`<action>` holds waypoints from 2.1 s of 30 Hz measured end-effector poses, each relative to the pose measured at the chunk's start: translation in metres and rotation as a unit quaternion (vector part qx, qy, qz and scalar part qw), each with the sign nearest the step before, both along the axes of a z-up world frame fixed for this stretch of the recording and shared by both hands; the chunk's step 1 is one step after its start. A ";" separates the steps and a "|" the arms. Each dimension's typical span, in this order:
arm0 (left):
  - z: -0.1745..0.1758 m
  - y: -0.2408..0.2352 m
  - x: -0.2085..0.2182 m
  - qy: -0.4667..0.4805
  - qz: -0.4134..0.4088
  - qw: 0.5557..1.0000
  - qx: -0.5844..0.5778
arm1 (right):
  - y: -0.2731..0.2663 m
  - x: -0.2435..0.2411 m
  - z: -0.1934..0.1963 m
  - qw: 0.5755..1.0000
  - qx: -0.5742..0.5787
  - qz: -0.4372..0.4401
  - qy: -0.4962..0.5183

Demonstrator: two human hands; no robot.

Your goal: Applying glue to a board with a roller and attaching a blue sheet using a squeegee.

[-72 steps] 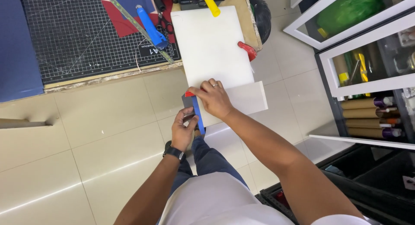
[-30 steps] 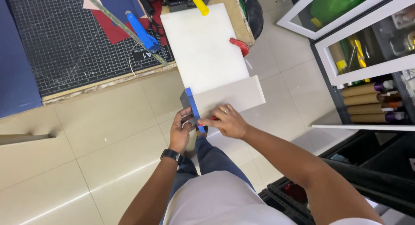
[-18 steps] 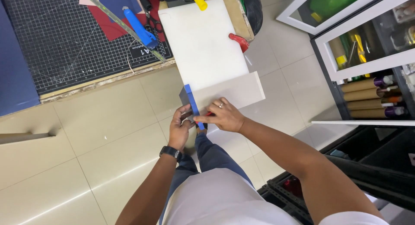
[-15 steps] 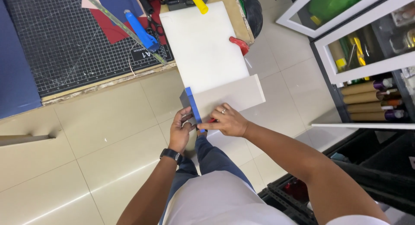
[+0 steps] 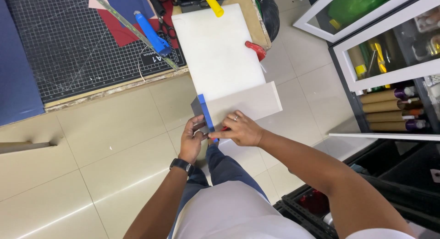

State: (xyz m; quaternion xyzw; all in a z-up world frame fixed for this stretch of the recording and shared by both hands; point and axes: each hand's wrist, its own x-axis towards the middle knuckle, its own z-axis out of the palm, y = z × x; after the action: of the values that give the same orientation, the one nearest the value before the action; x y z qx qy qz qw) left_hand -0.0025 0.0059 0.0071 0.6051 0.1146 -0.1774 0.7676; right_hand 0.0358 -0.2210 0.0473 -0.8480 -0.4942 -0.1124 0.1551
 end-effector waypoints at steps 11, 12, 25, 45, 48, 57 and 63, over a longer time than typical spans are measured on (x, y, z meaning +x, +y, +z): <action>-0.004 -0.001 0.000 0.026 0.002 1.000 -0.001 | 0.047 0.044 -0.009 0.968 0.031 -0.246 0.031; -0.002 0.001 0.002 0.024 0.004 1.000 -0.003 | 0.050 0.050 -0.009 0.963 0.042 -0.264 0.045; 0.002 -0.002 0.003 0.034 0.019 0.999 -0.010 | 0.029 0.018 0.005 0.977 0.039 -0.202 0.061; -0.007 -0.003 -0.001 0.012 0.021 1.000 0.008 | 0.032 0.024 0.004 0.972 0.033 -0.230 0.025; 0.001 -0.002 -0.004 0.017 0.027 0.999 0.012 | 0.022 0.006 0.006 0.978 0.031 -0.198 0.053; -0.001 -0.002 0.000 0.027 0.015 1.000 0.005 | 0.020 -0.010 0.009 0.988 0.024 -0.147 0.042; 0.006 -0.001 0.000 0.032 0.024 0.999 0.003 | 0.031 0.016 0.001 0.987 0.038 -0.155 -0.003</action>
State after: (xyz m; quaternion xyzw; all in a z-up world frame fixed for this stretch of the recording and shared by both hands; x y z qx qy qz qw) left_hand -0.0023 0.0046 0.0130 0.5986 0.1539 -0.1780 0.7657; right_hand 0.0523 -0.1895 0.0480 -0.9075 -0.3527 -0.1565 0.1660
